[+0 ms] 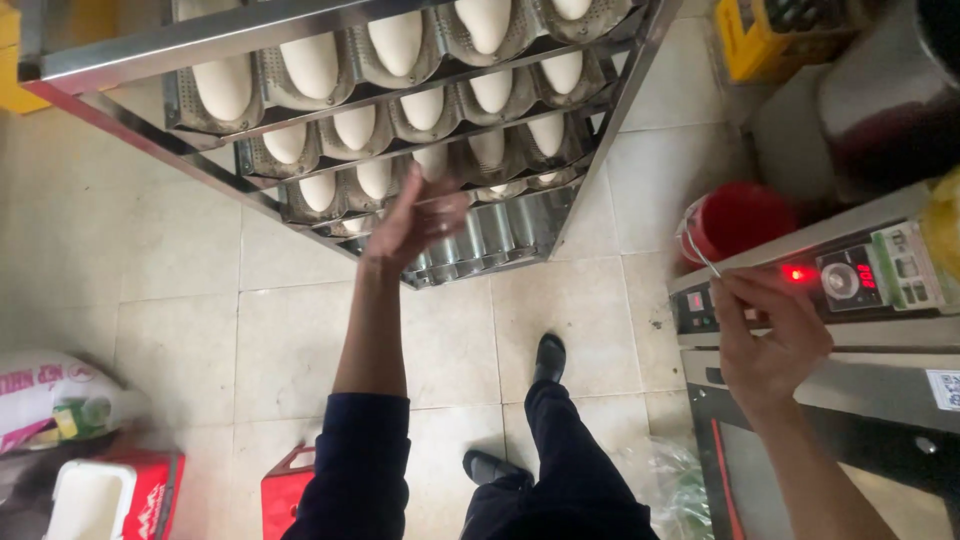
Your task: Scoring bread dough with a small blade on baking trays before putting them in the oven
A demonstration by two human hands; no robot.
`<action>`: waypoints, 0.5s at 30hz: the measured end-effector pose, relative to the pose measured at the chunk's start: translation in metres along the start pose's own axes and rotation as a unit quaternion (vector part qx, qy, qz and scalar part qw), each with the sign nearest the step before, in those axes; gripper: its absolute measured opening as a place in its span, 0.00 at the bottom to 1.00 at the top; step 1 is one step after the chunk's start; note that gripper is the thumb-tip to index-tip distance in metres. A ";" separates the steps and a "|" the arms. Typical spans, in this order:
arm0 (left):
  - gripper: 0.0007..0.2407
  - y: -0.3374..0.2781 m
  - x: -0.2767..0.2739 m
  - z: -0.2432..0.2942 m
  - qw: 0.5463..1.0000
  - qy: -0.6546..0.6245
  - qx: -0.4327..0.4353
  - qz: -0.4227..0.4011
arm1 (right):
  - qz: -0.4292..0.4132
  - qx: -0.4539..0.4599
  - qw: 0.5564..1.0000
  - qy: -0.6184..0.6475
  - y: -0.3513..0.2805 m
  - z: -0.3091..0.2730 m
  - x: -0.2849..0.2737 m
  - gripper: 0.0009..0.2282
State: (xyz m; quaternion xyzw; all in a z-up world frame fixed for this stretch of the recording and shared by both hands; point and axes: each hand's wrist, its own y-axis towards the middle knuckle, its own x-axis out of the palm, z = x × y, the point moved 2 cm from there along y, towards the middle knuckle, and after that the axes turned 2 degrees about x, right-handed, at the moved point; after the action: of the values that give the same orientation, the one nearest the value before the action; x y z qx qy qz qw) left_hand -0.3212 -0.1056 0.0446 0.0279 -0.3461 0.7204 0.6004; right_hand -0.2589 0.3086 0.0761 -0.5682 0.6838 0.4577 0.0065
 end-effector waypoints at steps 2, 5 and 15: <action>0.42 0.000 -0.011 -0.023 0.992 0.096 -0.070 -0.041 | 0.003 0.013 1.000 -0.021 -0.003 0.000 0.007 0.02; 0.50 0.027 -0.039 -0.045 0.999 -0.036 -0.028 0.017 | 0.000 0.032 0.999 0.031 -0.005 -0.006 0.014 0.03; 0.32 0.030 -0.065 -0.102 0.985 -0.140 0.097 0.034 | -0.033 0.030 0.998 0.054 -0.022 -0.046 0.012 0.05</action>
State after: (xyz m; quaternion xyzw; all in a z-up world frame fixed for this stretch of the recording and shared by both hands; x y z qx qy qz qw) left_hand -0.2912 -0.1069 -0.0765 0.1748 -0.3554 0.7598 0.5155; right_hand -0.2225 0.2723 0.0830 -0.6137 0.6778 0.4050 0.0018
